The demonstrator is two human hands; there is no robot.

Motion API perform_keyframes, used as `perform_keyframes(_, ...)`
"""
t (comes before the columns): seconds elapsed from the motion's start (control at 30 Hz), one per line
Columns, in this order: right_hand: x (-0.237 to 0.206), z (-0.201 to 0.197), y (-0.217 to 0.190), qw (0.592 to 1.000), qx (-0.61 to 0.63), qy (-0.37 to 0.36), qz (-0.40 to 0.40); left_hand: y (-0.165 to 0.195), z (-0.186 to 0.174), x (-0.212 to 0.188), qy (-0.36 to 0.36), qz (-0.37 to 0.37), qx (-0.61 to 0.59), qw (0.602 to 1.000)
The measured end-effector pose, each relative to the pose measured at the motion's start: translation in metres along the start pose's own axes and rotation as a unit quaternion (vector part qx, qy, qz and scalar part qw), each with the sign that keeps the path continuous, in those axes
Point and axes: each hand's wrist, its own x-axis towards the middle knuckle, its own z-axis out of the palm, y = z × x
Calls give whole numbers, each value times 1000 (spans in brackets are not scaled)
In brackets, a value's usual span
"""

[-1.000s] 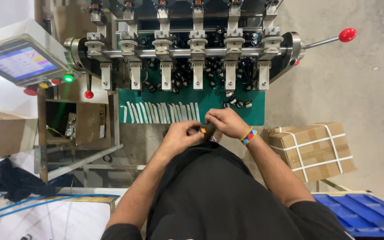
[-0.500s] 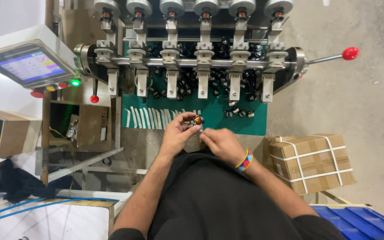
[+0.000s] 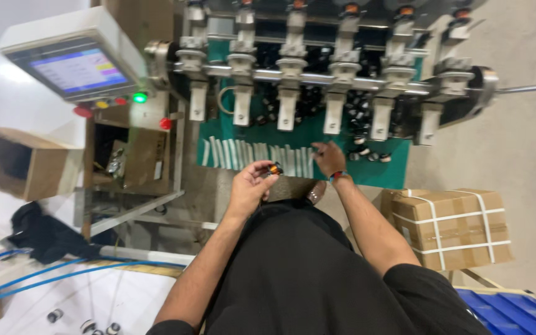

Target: The person operates a small benchtop winding machine: they place small black coil components into the machine's holders, pull the red-handled lever to run the machine, and use scissors to trim excess wire from the wound parts. They set finished parts on the green mat and continue loading the next components.

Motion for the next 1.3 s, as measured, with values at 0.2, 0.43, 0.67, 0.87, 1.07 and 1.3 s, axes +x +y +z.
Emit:
perform_keyframes(0.2, 9, 19, -23, 995, 33, 90, 23, 21, -33, 1, -45, 20, 113, 992)
perform_keyframes(0.43, -16, 20, -27, 989, 72, 102, 80, 38, -43, 11, -78, 5, 152, 985)
perform_keyframes(0.67, -5, 30, -24, 993, 41, 93, 64, 44, -33, 5, -85, 9, 172, 981)
perform_keyframes(0.87, -94, -30, -94, 969, 224, 16, -103, 38, -9, 9, -38, 130, 323, 937)
perform_keyframes(1.07, -100, -113, -140, 965, 193, 75, -161, 44, 45, 16, -106, 149, 396, 900)
perform_keyframes(1.3, -113, -143, -110, 967, 221, 70, -102, 44, 97, 7, -197, 245, 362, 878)
